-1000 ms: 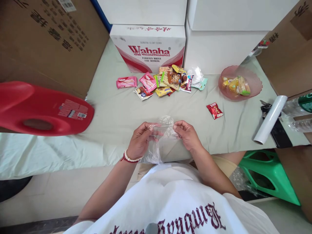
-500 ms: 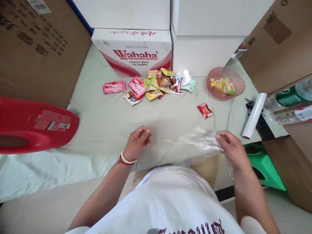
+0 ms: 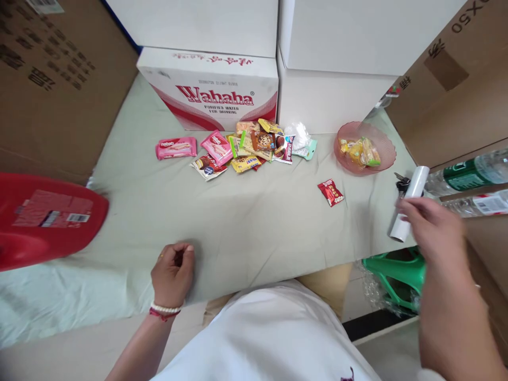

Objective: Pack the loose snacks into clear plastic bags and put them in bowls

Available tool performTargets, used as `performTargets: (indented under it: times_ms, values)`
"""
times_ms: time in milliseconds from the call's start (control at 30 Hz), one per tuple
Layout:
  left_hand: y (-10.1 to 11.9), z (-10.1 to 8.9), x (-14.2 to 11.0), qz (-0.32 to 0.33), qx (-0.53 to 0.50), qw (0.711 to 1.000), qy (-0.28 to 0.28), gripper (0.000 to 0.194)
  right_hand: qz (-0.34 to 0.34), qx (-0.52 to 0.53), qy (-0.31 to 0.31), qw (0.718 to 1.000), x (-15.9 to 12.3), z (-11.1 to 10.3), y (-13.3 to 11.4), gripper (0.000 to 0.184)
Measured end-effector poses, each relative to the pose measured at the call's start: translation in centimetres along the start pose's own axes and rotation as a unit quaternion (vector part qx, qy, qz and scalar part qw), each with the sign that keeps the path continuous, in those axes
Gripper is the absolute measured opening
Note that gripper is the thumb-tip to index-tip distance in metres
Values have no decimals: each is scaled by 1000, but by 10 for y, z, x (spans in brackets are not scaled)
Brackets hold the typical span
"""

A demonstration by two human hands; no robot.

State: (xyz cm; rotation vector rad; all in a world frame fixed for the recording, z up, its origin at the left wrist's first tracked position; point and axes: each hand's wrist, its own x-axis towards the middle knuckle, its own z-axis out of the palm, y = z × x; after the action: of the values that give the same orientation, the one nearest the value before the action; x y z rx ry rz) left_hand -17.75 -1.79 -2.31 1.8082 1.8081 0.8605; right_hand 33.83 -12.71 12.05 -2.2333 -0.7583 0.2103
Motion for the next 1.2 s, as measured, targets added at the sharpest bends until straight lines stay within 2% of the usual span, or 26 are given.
performTargets:
  times_ms: [33, 100, 167, 200, 267, 333, 367, 433, 533, 600, 633, 700, 733, 800, 900, 967, 1033, 1100, 1200]
  values:
    - [0, 0, -1, 16, 15, 1000, -13, 19, -23, 7, -44, 999, 18, 36, -17, 21]
    - [1, 2, 0, 41, 41, 997, -45, 20, -125, -12, -115, 985, 55, 109, -51, 17]
    - [2, 4, 3, 53, 70, 993, -74, 21, -184, -33, -127, 974, 87, 177, -80, 16]
    - [3, 5, 4, 56, 81, 992, -84, 21, -180, -55, -106, 976, 100, 206, -92, 15]
    - [4, 6, 7, 57, 97, 989, -91, 21, -143, -99, -85, 981, 119, 250, -110, 14]
    - [4, 6, 8, 56, 99, 989, -89, 21, -120, -124, -97, 980, 128, 271, -118, 9]
    - [3, 6, 8, 56, 96, 990, -89, 21, -121, -128, -99, 979, 130, 273, -119, 5]
    - [1, 6, 7, 58, 86, 990, -91, 21, -149, -119, -77, 979, 130, 260, -114, 3]
    - [0, 5, 5, 59, 59, 993, -82, 21, -172, -6, -25, 985, 117, 213, -100, 10]
    - [5, 6, 3, 50, 18, 997, -64, 20, -118, 149, -54, 980, 93, 179, -89, 11]
    - [10, 8, 2, 46, -13, 997, -62, 20, -73, 232, -103, 964, 75, 164, -84, 10]
    - [29, 15, -1, 48, -88, 991, -89, 19, 16, 361, -237, 902, 30, 146, -74, 18]
    - [41, 20, -2, 58, -127, 983, -116, 18, 57, 395, -288, 871, 5, 143, -70, 25]
    - [70, 33, -4, 83, -197, 962, -169, 18, 137, 425, -355, 821, -46, 147, -63, 35]
    - [110, 58, -4, 120, -267, 940, -174, 16, 226, 442, -419, 760, -109, 165, -57, 36]
    - [127, 73, -4, 143, -281, 932, -176, 25, 258, 448, -435, 737, -136, 176, -56, 36]
    - [134, 85, -5, 142, -284, 930, -186, 17, 267, 443, -448, 730, -150, 183, -55, 39]
    - [134, 93, -6, 106, -292, 930, -196, 12, 242, 419, -461, 744, -154, 185, -52, 40]
    - [126, 96, -9, 25, -314, 928, -200, 16, 119, 368, -409, 827, -149, 183, -45, 39]
